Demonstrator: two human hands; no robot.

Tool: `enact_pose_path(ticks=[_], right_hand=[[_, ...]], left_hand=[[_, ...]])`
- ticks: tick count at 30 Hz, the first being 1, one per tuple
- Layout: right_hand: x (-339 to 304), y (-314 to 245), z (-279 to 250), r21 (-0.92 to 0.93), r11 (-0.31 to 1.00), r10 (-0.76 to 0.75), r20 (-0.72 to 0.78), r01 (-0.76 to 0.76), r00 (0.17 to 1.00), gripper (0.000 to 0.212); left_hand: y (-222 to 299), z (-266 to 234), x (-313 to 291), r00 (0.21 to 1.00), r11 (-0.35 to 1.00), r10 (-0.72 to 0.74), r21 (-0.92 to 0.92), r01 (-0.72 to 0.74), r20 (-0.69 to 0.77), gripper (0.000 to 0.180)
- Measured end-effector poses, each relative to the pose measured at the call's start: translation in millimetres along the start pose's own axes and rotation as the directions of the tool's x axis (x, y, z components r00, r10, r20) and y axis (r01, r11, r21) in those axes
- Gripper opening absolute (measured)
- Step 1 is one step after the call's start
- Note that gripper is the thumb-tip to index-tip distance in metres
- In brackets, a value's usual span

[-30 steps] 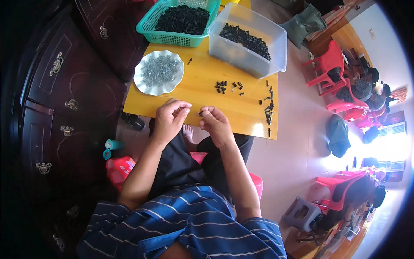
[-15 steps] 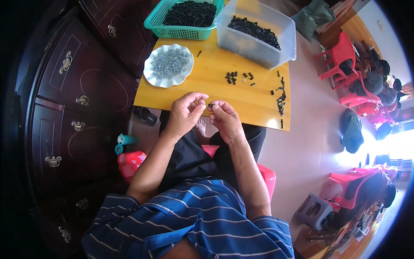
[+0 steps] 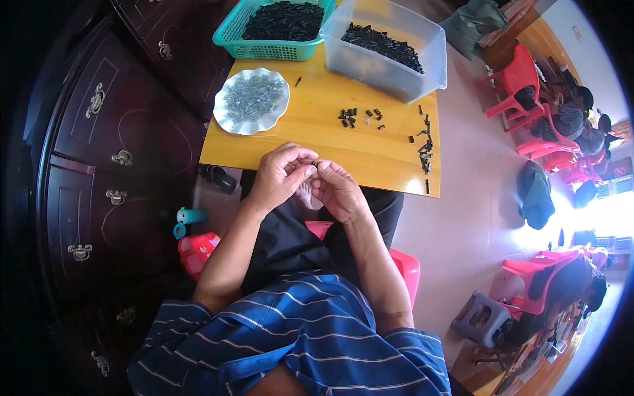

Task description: The person picks up small black plastic components and pins from the table and assembles them together by hand.

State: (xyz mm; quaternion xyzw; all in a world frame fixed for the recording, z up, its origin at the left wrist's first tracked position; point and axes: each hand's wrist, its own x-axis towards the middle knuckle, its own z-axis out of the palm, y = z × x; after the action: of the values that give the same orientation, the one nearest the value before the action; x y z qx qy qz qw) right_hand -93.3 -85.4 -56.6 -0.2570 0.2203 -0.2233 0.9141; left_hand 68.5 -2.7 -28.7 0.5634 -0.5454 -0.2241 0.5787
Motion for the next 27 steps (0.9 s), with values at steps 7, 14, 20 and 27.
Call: enact_pose_path(ticks=[7,14,20,27], right_hand=[[6.7,-20.8,3.4,-0.356,0.93,-0.129,-0.077,0.094,0.989,0.02],[23.2,-95.9,-36.5,-0.987,-0.154,-0.695,0.142,0.046,0.705,0.02],[33.3,-120.3,-53.0,-0.904,-0.396,-0.698,0.181,-0.163,0.693,0.015],[39.1,-123.3,-57.3,-0.855,-0.454,-0.663,0.137,-0.25,0.736,0.015]], left_hand=[[7.3,-0.2,1.2,0.998,0.999,0.045,0.021,-0.044,-0.053,0.017],[4.8,2.1,-1.1,0.994,0.998,0.057,0.037,-0.054,-0.096,0.012],[2.0,1.6,0.0,0.984,0.994,0.092,0.072,-0.082,-0.15,0.014],[5.0,1.6,1.0,0.984,0.997,0.06,0.066,-0.05,-0.168,0.016]])
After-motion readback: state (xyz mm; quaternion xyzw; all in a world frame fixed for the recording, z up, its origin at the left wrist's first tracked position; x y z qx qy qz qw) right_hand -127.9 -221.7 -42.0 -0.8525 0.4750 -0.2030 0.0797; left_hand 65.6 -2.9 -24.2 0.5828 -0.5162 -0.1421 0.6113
